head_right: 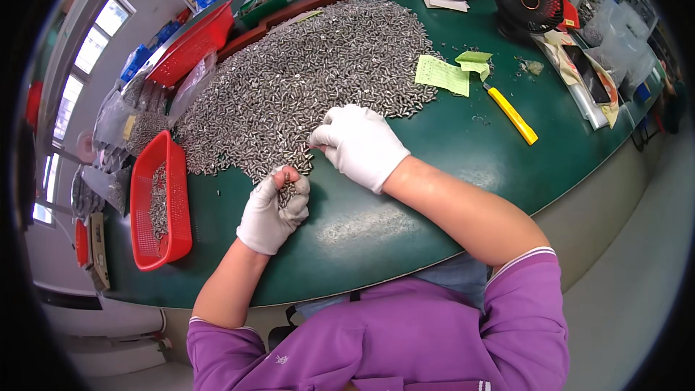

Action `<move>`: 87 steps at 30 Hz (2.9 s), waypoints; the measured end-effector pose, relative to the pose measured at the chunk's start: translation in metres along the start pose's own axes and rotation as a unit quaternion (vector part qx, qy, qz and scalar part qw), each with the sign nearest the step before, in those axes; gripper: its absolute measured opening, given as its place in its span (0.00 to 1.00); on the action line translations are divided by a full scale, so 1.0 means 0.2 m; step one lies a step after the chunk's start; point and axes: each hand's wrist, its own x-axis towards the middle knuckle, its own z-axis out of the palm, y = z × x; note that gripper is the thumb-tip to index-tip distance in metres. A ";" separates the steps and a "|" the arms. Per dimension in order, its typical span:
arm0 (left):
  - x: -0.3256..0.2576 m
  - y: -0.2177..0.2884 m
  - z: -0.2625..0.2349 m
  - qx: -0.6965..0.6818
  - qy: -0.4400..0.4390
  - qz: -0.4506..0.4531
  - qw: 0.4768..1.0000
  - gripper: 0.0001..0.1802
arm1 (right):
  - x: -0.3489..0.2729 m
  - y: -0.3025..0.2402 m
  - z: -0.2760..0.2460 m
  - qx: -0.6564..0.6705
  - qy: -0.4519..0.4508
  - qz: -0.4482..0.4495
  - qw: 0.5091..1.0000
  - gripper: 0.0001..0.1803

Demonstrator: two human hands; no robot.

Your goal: Sorting small metal components from a large pile into a smaller tray on a workbench.

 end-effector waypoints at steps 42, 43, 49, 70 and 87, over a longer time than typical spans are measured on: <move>0.05 -0.03 -0.05 -0.049 -0.071 0.013 0.996 0.07 | 0.01 -0.12 -0.02 0.217 -0.083 0.074 0.970 0.07; 0.04 -0.03 -0.04 -0.023 -0.091 0.017 0.995 0.08 | 0.01 -0.14 -0.03 0.360 -0.125 0.142 0.914 0.08; 0.03 -0.02 -0.04 -0.006 -0.090 0.009 0.996 0.08 | 0.00 -0.10 0.03 0.367 -0.105 0.166 0.909 0.08; 0.03 -0.01 -0.04 -0.024 -0.044 0.019 0.999 0.12 | 0.01 -0.06 0.01 0.030 -0.030 -0.055 0.998 0.08; 0.01 0.00 -0.05 -0.024 -0.064 0.002 0.998 0.11 | 0.00 -0.05 0.02 -0.006 -0.033 -0.069 0.997 0.07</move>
